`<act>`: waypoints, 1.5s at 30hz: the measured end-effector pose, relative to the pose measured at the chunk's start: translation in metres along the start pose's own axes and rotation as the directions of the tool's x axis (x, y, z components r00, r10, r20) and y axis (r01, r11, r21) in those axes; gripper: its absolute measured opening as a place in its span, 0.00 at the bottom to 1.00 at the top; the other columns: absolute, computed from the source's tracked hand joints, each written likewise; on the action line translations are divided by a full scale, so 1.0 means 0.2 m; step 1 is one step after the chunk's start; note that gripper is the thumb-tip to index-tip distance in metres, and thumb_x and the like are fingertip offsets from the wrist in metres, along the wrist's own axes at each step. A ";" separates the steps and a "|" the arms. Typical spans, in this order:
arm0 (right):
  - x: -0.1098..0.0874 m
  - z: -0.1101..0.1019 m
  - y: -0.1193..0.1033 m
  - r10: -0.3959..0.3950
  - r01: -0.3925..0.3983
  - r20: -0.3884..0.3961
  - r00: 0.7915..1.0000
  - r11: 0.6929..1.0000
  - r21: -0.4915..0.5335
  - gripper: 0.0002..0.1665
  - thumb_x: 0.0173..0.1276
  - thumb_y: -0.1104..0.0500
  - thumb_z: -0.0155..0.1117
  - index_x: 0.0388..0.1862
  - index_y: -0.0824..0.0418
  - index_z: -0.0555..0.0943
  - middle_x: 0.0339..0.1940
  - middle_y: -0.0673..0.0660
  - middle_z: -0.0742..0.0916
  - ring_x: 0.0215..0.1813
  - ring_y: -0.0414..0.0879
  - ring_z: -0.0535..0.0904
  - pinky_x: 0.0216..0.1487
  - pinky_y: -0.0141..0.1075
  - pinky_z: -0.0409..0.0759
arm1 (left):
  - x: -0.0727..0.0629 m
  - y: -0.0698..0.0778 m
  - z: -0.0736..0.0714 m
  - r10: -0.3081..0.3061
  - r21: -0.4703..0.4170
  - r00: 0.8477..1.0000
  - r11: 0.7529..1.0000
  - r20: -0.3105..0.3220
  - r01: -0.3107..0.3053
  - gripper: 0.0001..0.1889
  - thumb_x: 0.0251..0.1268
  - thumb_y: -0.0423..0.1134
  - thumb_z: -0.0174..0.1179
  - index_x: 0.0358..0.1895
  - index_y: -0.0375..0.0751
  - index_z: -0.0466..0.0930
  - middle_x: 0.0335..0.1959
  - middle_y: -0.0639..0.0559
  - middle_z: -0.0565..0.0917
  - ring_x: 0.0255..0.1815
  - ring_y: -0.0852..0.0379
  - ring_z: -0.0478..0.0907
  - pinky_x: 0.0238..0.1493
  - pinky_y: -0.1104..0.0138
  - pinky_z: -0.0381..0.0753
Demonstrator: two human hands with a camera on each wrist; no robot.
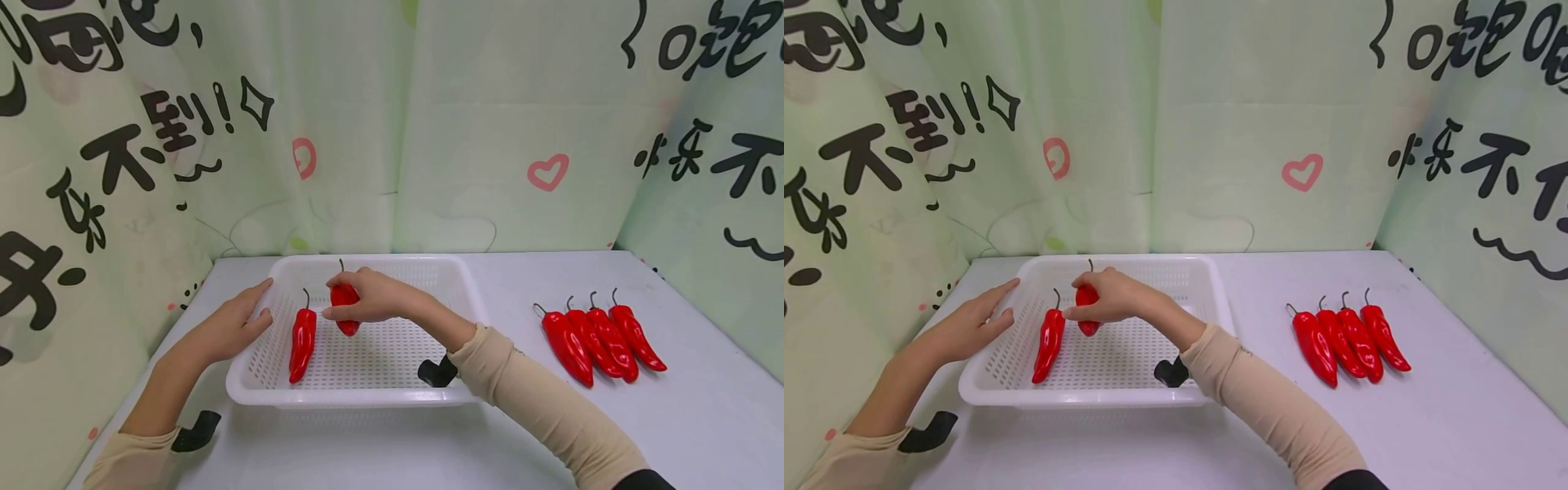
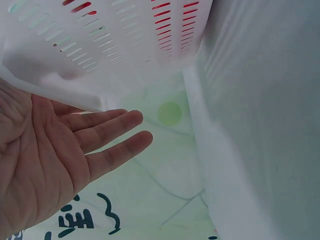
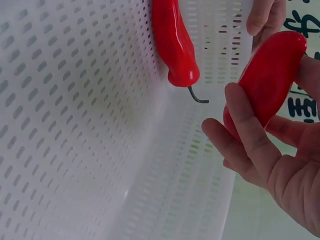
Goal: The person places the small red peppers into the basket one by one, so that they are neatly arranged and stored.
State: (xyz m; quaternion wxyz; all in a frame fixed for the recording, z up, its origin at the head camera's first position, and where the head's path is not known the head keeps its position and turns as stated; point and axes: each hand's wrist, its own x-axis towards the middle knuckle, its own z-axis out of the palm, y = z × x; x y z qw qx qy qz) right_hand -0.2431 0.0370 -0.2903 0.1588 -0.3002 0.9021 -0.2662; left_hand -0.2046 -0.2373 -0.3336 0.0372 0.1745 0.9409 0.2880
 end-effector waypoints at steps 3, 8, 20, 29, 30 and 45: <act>0.00 0.00 0.00 0.014 -0.015 0.027 1.000 0.999 0.042 0.36 0.72 0.46 0.66 0.73 0.59 0.72 0.63 0.63 0.79 0.44 0.46 0.87 0.44 0.33 0.86 | 0.00 0.00 0.00 0.000 0.002 1.000 1.000 0.001 0.000 0.37 0.76 0.39 0.51 0.79 0.26 0.48 0.72 0.22 0.64 0.50 0.36 0.82 0.37 0.51 0.90; -0.01 0.00 0.00 0.030 -0.032 0.039 0.999 0.997 0.066 0.36 0.72 0.46 0.66 0.74 0.58 0.72 0.72 0.66 0.72 0.44 0.45 0.88 0.44 0.35 0.87 | 0.00 0.00 0.00 0.001 0.000 1.000 1.000 0.002 -0.001 0.36 0.76 0.39 0.51 0.79 0.26 0.49 0.71 0.22 0.64 0.49 0.37 0.82 0.36 0.52 0.90; 0.00 0.00 0.01 0.035 -0.035 -0.002 0.999 0.999 -0.007 0.37 0.71 0.44 0.66 0.74 0.56 0.72 0.71 0.63 0.74 0.63 0.53 0.76 0.47 0.39 0.87 | 0.00 0.01 0.00 0.007 -0.002 1.000 1.000 -0.004 -0.007 0.35 0.76 0.39 0.50 0.79 0.26 0.49 0.71 0.23 0.65 0.49 0.38 0.82 0.39 0.51 0.90; -0.02 -0.02 -0.01 0.037 -0.037 -0.026 0.999 0.999 0.007 0.37 0.71 0.43 0.66 0.74 0.55 0.72 0.72 0.63 0.73 0.52 0.49 0.83 0.41 0.33 0.87 | 0.01 0.00 0.00 -0.015 -0.001 1.000 1.000 0.002 0.015 0.36 0.75 0.39 0.50 0.80 0.28 0.49 0.72 0.23 0.64 0.52 0.35 0.81 0.38 0.52 0.90; -0.02 -0.02 -0.01 0.033 -0.032 -0.034 0.999 0.999 0.010 0.37 0.71 0.43 0.66 0.74 0.55 0.72 0.72 0.63 0.73 0.53 0.50 0.84 0.40 0.33 0.87 | 0.01 0.00 0.00 -0.016 -0.004 1.000 1.000 0.004 0.016 0.36 0.75 0.39 0.49 0.80 0.28 0.49 0.72 0.23 0.64 0.53 0.34 0.81 0.38 0.52 0.90; -0.15 -0.13 -0.09 -0.077 0.085 -0.252 0.965 0.996 0.022 0.35 0.71 0.46 0.67 0.74 0.54 0.73 0.72 0.58 0.72 0.58 0.49 0.84 0.45 0.36 0.88 | 0.00 0.01 0.00 -0.025 -0.018 1.000 1.000 0.010 0.026 0.37 0.75 0.39 0.51 0.80 0.28 0.48 0.72 0.23 0.64 0.50 0.38 0.82 0.36 0.53 0.90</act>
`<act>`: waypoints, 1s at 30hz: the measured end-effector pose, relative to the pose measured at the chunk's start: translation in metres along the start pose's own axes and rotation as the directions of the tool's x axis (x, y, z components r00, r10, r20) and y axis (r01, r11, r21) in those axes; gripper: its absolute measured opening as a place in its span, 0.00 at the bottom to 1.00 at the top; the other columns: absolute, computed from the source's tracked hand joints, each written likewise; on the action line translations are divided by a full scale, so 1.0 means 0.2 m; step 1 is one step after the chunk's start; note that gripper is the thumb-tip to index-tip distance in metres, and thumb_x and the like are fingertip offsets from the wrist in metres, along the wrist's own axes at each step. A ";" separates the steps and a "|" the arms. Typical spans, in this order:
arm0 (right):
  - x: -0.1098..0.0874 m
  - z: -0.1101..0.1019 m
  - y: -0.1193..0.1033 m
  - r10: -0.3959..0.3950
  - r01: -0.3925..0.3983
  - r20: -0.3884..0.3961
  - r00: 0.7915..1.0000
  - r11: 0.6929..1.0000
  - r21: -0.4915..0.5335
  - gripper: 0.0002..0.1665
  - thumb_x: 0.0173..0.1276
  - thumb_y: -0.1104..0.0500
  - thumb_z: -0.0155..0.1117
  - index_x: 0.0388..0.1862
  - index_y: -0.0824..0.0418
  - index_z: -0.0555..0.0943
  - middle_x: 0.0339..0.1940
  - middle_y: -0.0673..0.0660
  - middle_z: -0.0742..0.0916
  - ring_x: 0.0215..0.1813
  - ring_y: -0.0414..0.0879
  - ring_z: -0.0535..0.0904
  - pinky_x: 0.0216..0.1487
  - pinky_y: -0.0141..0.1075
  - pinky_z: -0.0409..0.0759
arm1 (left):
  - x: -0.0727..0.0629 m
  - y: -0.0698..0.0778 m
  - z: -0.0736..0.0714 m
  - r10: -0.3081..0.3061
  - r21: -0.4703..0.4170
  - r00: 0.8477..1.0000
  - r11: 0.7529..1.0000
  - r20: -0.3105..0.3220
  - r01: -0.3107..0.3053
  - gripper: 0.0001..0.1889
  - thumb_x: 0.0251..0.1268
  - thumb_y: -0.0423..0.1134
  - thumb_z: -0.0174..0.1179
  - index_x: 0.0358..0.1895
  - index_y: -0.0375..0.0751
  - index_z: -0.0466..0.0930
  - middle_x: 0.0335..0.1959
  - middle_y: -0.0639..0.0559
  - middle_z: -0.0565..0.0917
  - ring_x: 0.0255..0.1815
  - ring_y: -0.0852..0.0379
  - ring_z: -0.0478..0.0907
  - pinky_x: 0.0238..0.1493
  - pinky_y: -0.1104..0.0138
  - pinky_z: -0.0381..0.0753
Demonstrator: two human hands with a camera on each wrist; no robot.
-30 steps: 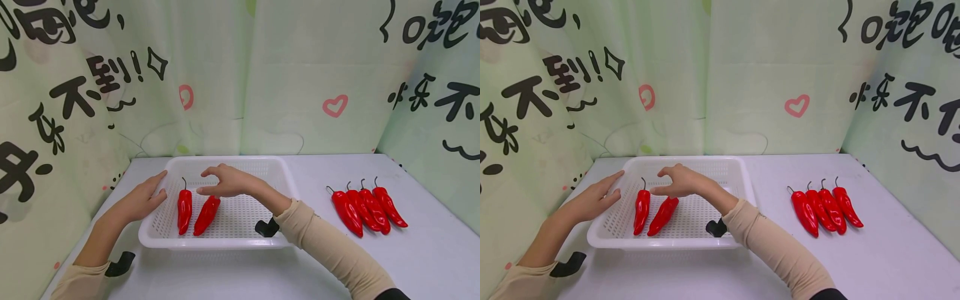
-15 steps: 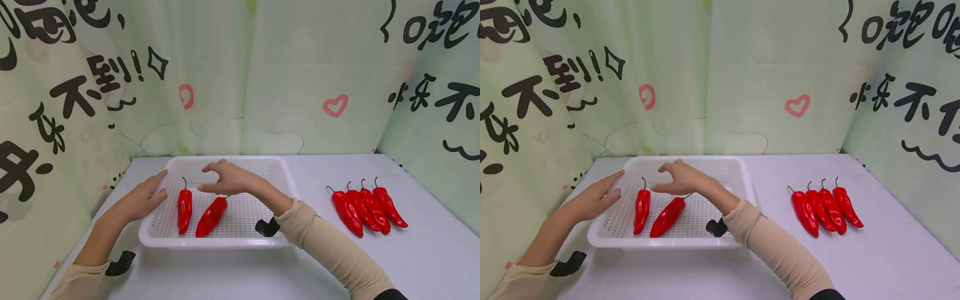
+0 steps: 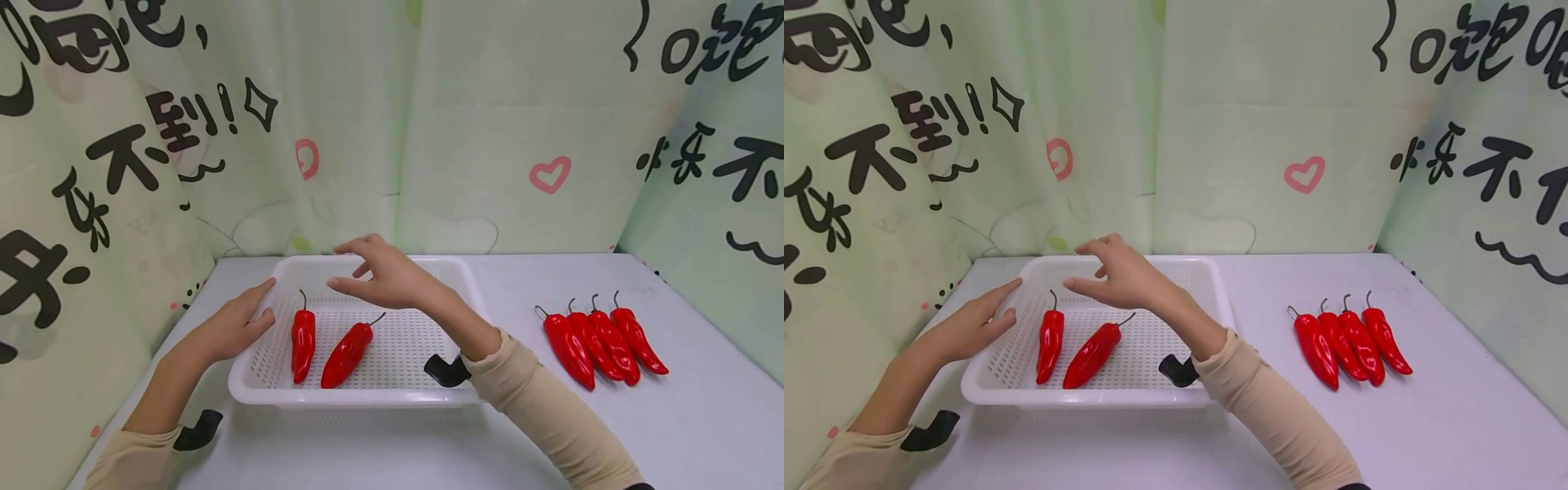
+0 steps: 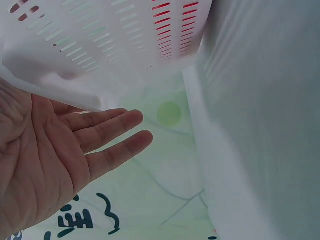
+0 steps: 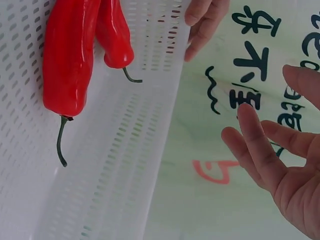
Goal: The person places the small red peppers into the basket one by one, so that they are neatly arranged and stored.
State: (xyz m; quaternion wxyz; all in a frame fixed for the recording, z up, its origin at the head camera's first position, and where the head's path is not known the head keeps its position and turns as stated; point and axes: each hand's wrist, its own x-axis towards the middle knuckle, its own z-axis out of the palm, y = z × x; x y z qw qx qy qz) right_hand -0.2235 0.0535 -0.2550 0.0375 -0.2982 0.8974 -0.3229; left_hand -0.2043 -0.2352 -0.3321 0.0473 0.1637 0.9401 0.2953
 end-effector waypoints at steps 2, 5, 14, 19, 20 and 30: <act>-0.02 -0.02 0.00 -0.010 0.010 -0.022 1.000 1.000 0.014 0.35 0.71 0.47 0.67 0.74 0.54 0.73 0.71 0.56 0.73 0.58 0.48 0.83 0.48 0.37 0.87 | 0.00 0.00 0.00 0.000 -0.005 1.000 1.000 0.001 0.000 0.37 0.75 0.39 0.51 0.80 0.28 0.48 0.72 0.23 0.64 0.50 0.37 0.82 0.36 0.54 0.90; -0.04 -0.05 -0.01 -0.037 0.039 -0.056 0.998 0.999 0.031 0.34 0.72 0.47 0.68 0.73 0.55 0.73 0.70 0.55 0.74 0.58 0.47 0.84 0.52 0.38 0.87 | -0.01 0.00 0.00 -0.001 -0.009 1.000 1.000 0.004 0.001 0.37 0.74 0.39 0.52 0.80 0.28 0.48 0.71 0.23 0.65 0.48 0.39 0.83 0.34 0.54 0.90; -0.14 -0.14 -0.04 -0.090 0.103 -0.159 0.983 0.992 0.078 0.32 0.72 0.48 0.68 0.72 0.53 0.73 0.70 0.51 0.74 0.56 0.44 0.85 0.54 0.39 0.86 | 0.00 0.00 0.00 0.005 -0.006 1.000 1.000 -0.002 -0.005 0.37 0.75 0.38 0.51 0.80 0.28 0.48 0.71 0.24 0.65 0.50 0.37 0.83 0.36 0.54 0.90; -0.19 -0.16 -0.05 -0.108 0.125 -0.192 0.975 0.989 0.079 0.32 0.72 0.50 0.68 0.72 0.52 0.73 0.71 0.50 0.74 0.55 0.44 0.85 0.53 0.39 0.87 | 0.00 0.00 0.00 0.001 -0.010 1.000 1.000 0.001 -0.001 0.37 0.75 0.38 0.51 0.80 0.29 0.48 0.71 0.24 0.65 0.49 0.38 0.83 0.35 0.55 0.90; -0.20 -0.17 -0.05 -0.110 0.127 -0.196 0.974 0.989 0.077 0.32 0.71 0.50 0.69 0.72 0.52 0.73 0.71 0.50 0.74 0.56 0.44 0.85 0.53 0.39 0.87 | 0.00 0.00 0.00 0.000 -0.011 1.000 1.000 0.001 0.000 0.37 0.75 0.38 0.51 0.80 0.29 0.48 0.71 0.24 0.65 0.49 0.38 0.83 0.35 0.55 0.90; -0.32 -0.19 -0.07 -0.136 0.148 -0.202 0.970 0.988 0.045 0.34 0.70 0.51 0.70 0.73 0.52 0.73 0.71 0.48 0.74 0.57 0.45 0.83 0.51 0.39 0.87 | 0.00 0.00 0.00 0.008 -0.008 1.000 1.000 -0.003 -0.008 0.37 0.75 0.38 0.51 0.80 0.28 0.48 0.71 0.24 0.65 0.48 0.40 0.84 0.34 0.56 0.90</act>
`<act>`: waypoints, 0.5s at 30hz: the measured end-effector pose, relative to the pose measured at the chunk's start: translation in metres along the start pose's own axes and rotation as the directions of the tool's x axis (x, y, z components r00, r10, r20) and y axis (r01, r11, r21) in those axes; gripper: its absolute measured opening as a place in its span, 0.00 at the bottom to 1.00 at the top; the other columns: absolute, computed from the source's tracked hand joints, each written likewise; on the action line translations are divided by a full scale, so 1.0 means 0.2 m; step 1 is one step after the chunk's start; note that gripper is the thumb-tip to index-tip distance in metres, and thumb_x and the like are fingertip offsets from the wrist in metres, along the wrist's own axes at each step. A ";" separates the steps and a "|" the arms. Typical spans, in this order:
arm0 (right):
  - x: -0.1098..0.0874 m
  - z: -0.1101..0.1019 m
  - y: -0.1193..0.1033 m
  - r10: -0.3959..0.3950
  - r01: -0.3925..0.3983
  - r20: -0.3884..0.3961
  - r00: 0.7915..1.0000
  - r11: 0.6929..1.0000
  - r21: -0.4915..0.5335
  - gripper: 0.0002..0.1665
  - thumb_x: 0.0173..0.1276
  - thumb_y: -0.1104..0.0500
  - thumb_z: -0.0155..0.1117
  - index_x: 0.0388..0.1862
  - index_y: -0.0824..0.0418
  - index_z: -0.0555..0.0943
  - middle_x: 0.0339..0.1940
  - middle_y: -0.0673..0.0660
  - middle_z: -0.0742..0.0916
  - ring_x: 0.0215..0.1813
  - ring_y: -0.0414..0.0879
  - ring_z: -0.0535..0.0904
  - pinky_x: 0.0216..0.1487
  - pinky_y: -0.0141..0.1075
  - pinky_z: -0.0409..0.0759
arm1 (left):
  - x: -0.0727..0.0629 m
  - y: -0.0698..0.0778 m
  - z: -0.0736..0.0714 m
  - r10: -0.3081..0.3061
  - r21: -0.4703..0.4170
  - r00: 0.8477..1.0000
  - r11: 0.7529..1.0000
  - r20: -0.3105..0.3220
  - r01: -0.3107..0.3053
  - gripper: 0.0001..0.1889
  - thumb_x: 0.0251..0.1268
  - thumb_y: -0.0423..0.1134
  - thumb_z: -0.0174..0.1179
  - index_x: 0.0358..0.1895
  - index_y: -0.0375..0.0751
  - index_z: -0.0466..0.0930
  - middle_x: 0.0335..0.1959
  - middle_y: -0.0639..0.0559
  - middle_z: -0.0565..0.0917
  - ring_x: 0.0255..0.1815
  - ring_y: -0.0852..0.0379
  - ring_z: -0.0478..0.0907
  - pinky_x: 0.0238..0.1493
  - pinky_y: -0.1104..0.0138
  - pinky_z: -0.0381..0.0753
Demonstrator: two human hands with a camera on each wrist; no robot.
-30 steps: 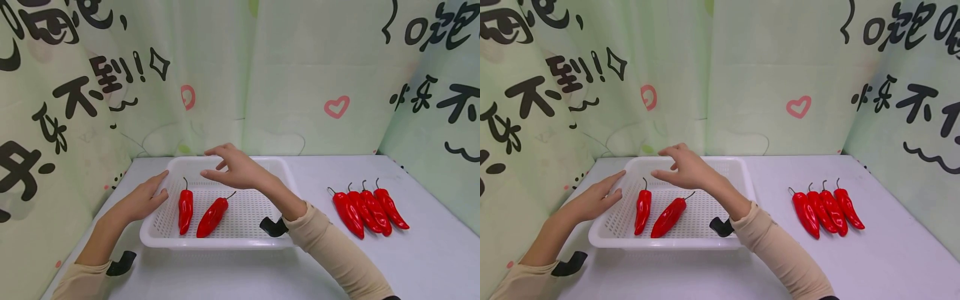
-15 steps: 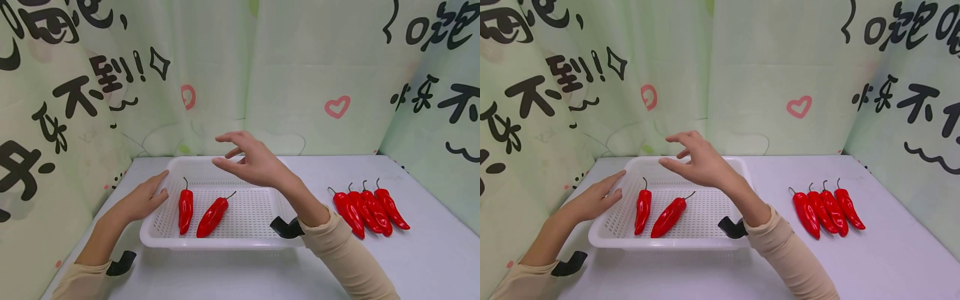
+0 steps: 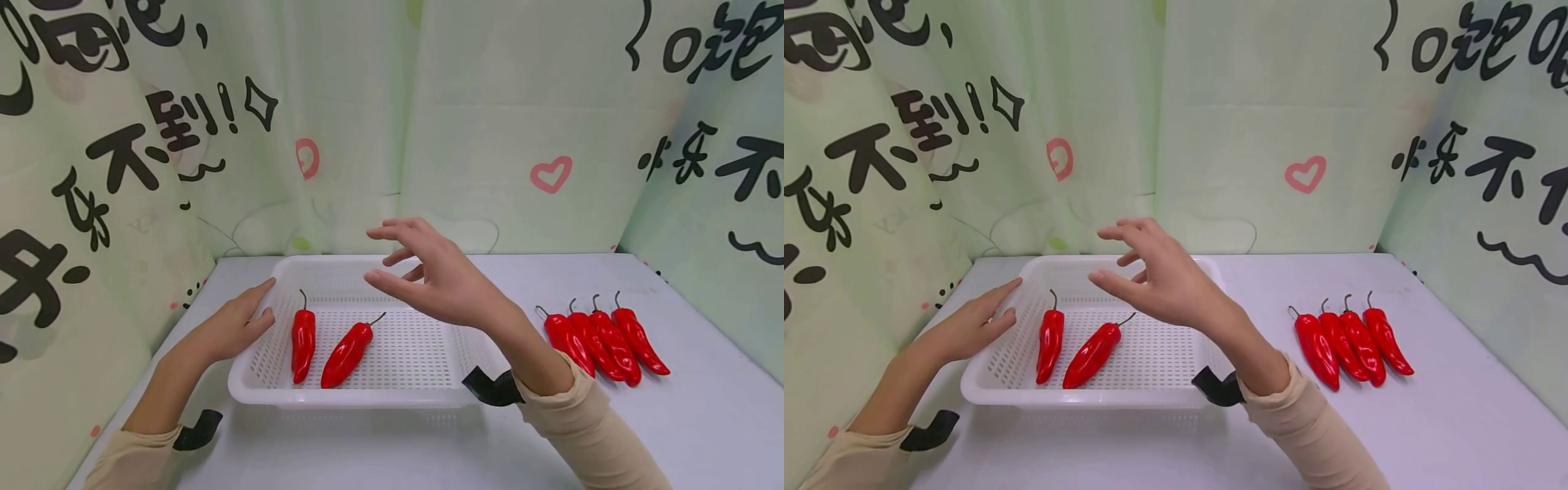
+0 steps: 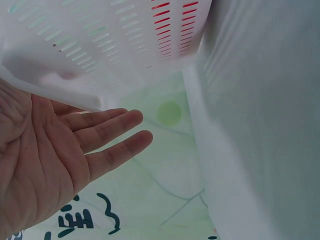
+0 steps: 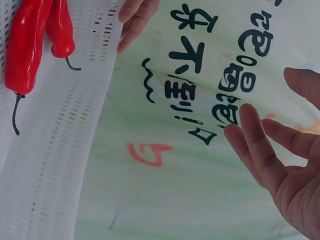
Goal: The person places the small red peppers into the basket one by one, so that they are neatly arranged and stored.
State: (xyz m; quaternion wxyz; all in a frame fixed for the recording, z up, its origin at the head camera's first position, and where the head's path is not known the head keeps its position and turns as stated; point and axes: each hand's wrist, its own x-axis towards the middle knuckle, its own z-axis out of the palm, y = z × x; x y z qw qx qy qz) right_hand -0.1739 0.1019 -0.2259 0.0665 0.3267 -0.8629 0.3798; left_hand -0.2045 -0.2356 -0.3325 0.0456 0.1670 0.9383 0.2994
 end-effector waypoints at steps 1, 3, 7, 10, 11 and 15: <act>-0.01 0.00 0.00 -0.005 0.005 0.001 1.000 1.000 -0.003 0.34 0.70 0.51 0.70 0.73 0.53 0.73 0.71 0.48 0.74 0.58 0.45 0.83 0.51 0.39 0.87 | 0.00 0.00 0.00 0.003 -0.002 1.000 1.000 -0.001 -0.003 0.37 0.75 0.38 0.52 0.80 0.29 0.48 0.71 0.24 0.65 0.48 0.39 0.84 0.34 0.56 0.90; -0.03 -0.01 0.00 -0.014 0.014 0.002 1.000 1.000 -0.007 0.34 0.70 0.51 0.70 0.73 0.53 0.73 0.71 0.48 0.73 0.58 0.44 0.82 0.50 0.39 0.87 | 0.00 0.00 0.00 0.005 -0.005 1.000 1.000 -0.003 -0.005 0.37 0.74 0.38 0.52 0.80 0.29 0.48 0.72 0.25 0.65 0.50 0.38 0.84 0.34 0.55 0.90; -0.07 -0.01 0.00 -0.028 0.028 0.005 1.000 1.000 -0.005 0.34 0.70 0.51 0.71 0.73 0.53 0.73 0.72 0.49 0.73 0.58 0.44 0.82 0.50 0.38 0.87 | -0.01 0.00 0.00 0.007 -0.004 1.000 1.000 -0.011 -0.007 0.38 0.75 0.39 0.53 0.81 0.30 0.48 0.74 0.26 0.63 0.55 0.33 0.82 0.36 0.54 0.90; -0.10 -0.01 0.01 -0.034 0.034 -0.001 0.999 0.999 -0.010 0.34 0.70 0.52 0.71 0.73 0.53 0.73 0.73 0.49 0.73 0.58 0.44 0.82 0.50 0.37 0.87 | -0.01 0.00 0.00 0.008 -0.001 1.000 1.000 -0.015 -0.008 0.37 0.75 0.39 0.52 0.81 0.31 0.48 0.75 0.26 0.62 0.58 0.31 0.80 0.37 0.53 0.90; -0.11 -0.02 0.02 -0.034 0.034 -0.003 0.999 0.999 -0.013 0.34 0.70 0.52 0.71 0.73 0.53 0.73 0.73 0.49 0.73 0.58 0.45 0.83 0.50 0.37 0.87 | -0.01 0.00 0.00 0.009 -0.001 1.000 1.000 -0.016 -0.009 0.37 0.75 0.39 0.52 0.81 0.30 0.48 0.75 0.26 0.62 0.59 0.30 0.79 0.38 0.53 0.90; -0.13 -0.02 0.05 -0.018 0.018 -0.008 1.000 0.999 -0.036 0.34 0.69 0.52 0.71 0.73 0.54 0.73 0.73 0.50 0.73 0.57 0.46 0.83 0.50 0.38 0.87 | -0.01 0.00 0.00 0.009 -0.001 1.000 1.000 -0.014 -0.009 0.37 0.76 0.39 0.52 0.81 0.31 0.48 0.75 0.26 0.61 0.61 0.29 0.77 0.39 0.52 0.90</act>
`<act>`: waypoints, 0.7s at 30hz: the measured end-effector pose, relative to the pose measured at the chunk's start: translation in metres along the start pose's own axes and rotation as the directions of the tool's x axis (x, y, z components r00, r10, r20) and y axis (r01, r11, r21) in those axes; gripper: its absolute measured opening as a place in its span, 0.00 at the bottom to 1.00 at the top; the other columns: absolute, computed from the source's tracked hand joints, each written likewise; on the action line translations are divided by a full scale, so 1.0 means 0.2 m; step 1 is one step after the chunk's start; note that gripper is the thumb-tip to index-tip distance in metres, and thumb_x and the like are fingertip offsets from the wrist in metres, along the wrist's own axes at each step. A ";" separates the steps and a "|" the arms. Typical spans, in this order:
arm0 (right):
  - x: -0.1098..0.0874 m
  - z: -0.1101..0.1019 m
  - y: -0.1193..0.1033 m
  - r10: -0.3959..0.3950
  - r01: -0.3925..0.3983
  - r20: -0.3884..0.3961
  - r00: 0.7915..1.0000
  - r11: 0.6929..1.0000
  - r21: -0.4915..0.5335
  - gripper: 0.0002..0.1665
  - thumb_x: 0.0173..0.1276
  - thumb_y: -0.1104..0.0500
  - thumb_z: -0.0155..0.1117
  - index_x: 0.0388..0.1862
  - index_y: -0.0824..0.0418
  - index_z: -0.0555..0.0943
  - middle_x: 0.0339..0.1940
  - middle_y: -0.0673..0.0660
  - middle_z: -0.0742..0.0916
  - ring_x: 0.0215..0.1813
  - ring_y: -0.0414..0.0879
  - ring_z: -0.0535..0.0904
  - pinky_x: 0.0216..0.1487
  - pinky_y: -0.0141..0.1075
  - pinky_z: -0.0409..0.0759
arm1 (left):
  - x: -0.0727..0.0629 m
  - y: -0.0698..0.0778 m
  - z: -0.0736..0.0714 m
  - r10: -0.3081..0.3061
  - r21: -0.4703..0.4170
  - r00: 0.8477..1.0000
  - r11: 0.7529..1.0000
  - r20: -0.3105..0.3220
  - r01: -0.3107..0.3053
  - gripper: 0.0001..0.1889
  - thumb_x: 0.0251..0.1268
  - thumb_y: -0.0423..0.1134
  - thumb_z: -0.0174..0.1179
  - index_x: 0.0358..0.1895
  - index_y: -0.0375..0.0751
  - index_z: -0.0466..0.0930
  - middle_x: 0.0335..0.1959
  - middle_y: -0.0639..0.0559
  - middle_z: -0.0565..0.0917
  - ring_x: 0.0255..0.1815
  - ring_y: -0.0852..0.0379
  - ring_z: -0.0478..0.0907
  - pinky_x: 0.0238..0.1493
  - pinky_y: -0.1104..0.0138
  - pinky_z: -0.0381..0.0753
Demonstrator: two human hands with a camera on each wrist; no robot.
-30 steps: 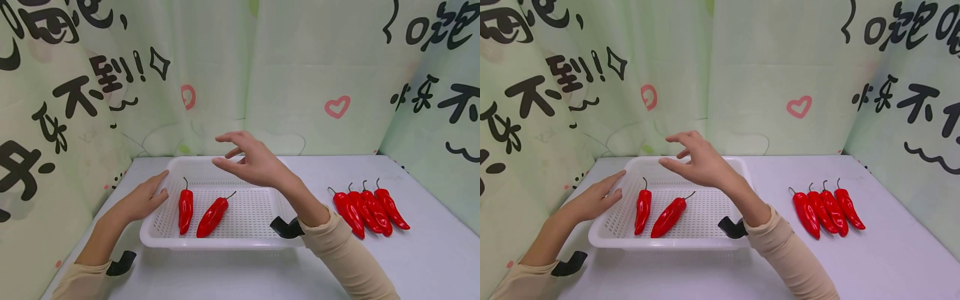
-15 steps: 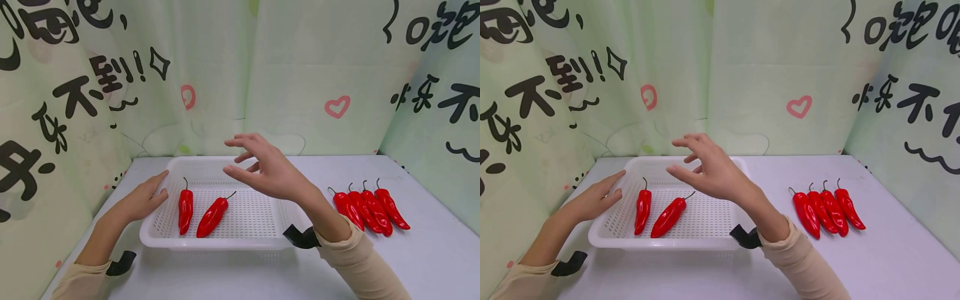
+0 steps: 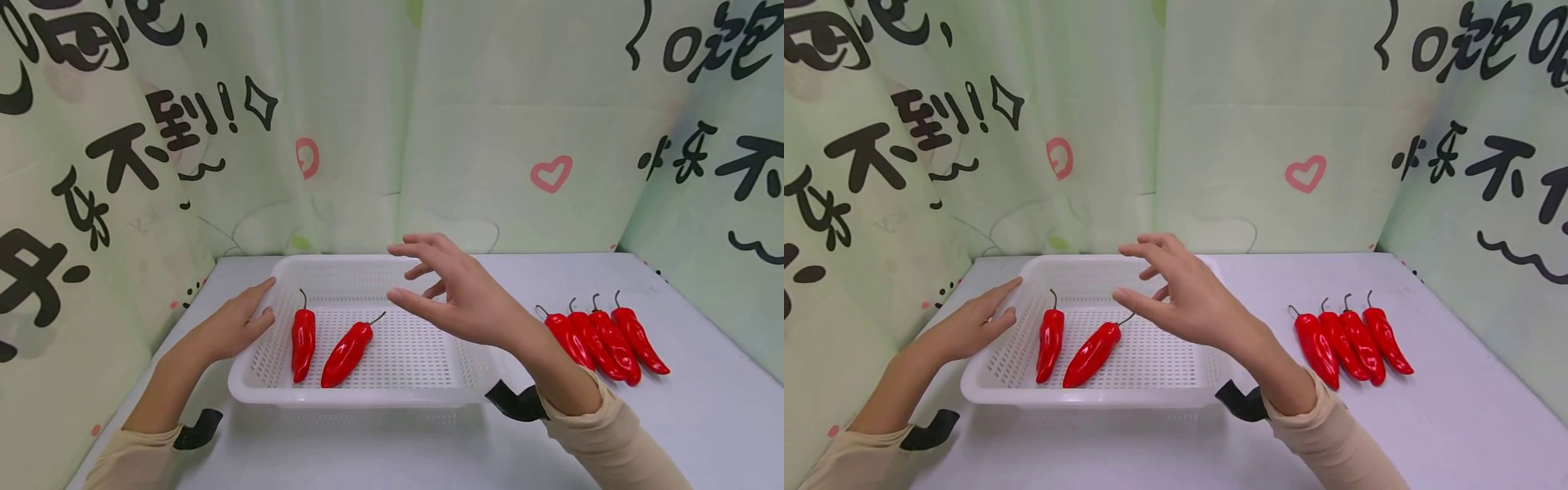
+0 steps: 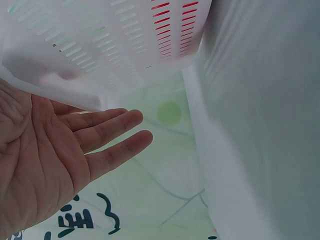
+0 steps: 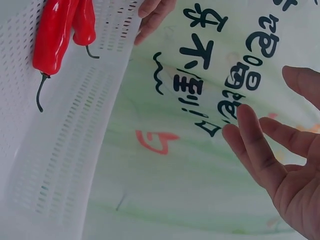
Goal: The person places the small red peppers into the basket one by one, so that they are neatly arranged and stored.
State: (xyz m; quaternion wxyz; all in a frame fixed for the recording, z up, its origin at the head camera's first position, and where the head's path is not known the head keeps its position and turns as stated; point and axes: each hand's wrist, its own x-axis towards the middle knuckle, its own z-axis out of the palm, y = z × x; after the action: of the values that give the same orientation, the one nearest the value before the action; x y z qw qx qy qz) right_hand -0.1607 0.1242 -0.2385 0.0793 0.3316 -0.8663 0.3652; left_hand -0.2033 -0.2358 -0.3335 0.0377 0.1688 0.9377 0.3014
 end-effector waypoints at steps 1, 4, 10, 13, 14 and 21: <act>-0.01 0.00 0.01 0.005 -0.005 0.000 1.000 1.000 -0.008 0.34 0.69 0.53 0.71 0.73 0.54 0.73 0.73 0.51 0.73 0.57 0.46 0.83 0.50 0.38 0.87 | 0.00 0.00 0.00 0.000 0.001 1.000 1.000 0.000 0.000 0.37 0.76 0.40 0.52 0.81 0.31 0.48 0.76 0.26 0.61 0.61 0.29 0.77 0.39 0.52 0.90; -0.02 -0.01 0.04 0.015 -0.015 -0.004 1.000 1.000 -0.023 0.34 0.70 0.53 0.71 0.73 0.55 0.74 0.73 0.52 0.73 0.57 0.47 0.83 0.50 0.39 0.88 | 0.00 0.00 0.00 -0.002 0.002 1.000 1.000 -0.001 0.002 0.38 0.75 0.40 0.52 0.81 0.31 0.48 0.76 0.26 0.61 0.60 0.29 0.78 0.38 0.52 0.90; -0.05 -0.05 0.07 0.031 -0.031 -0.018 0.999 0.999 -0.038 0.33 0.70 0.54 0.71 0.72 0.55 0.74 0.73 0.52 0.73 0.57 0.48 0.83 0.50 0.41 0.88 | 0.00 0.00 0.00 -0.003 -0.011 1.000 1.000 0.000 0.003 0.38 0.75 0.39 0.52 0.81 0.31 0.47 0.75 0.26 0.62 0.59 0.30 0.79 0.37 0.53 0.90; -0.06 -0.06 0.09 0.039 -0.040 -0.019 0.999 0.998 -0.050 0.33 0.70 0.54 0.70 0.72 0.55 0.74 0.73 0.53 0.73 0.57 0.49 0.84 0.50 0.42 0.88 | 0.00 0.00 0.00 -0.002 -0.015 1.000 1.000 0.001 0.002 0.37 0.76 0.39 0.52 0.81 0.31 0.47 0.75 0.26 0.62 0.58 0.31 0.80 0.37 0.53 0.90; -0.07 -0.07 0.10 0.043 -0.044 -0.019 0.999 0.998 -0.052 0.33 0.71 0.54 0.70 0.72 0.55 0.74 0.73 0.53 0.73 0.57 0.49 0.84 0.50 0.42 0.88 | 0.00 0.00 0.00 -0.001 -0.015 1.000 1.000 0.001 0.001 0.37 0.76 0.39 0.52 0.81 0.31 0.47 0.75 0.26 0.62 0.58 0.31 0.80 0.37 0.53 0.90; -0.11 -0.09 0.15 0.085 -0.086 -0.019 0.996 0.994 -0.063 0.32 0.71 0.53 0.70 0.72 0.55 0.74 0.73 0.54 0.73 0.58 0.51 0.84 0.51 0.44 0.88 | 0.00 0.00 0.00 0.003 -0.013 1.000 1.000 -0.002 -0.003 0.37 0.76 0.39 0.52 0.81 0.31 0.48 0.75 0.26 0.62 0.60 0.30 0.78 0.38 0.52 0.90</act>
State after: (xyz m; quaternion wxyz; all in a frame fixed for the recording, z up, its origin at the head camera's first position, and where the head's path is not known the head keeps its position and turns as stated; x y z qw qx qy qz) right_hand -0.1637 0.1638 -0.2513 0.0810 0.2887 -0.8901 0.3432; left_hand -0.2023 -0.2358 -0.3338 0.0371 0.1697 0.9355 0.3076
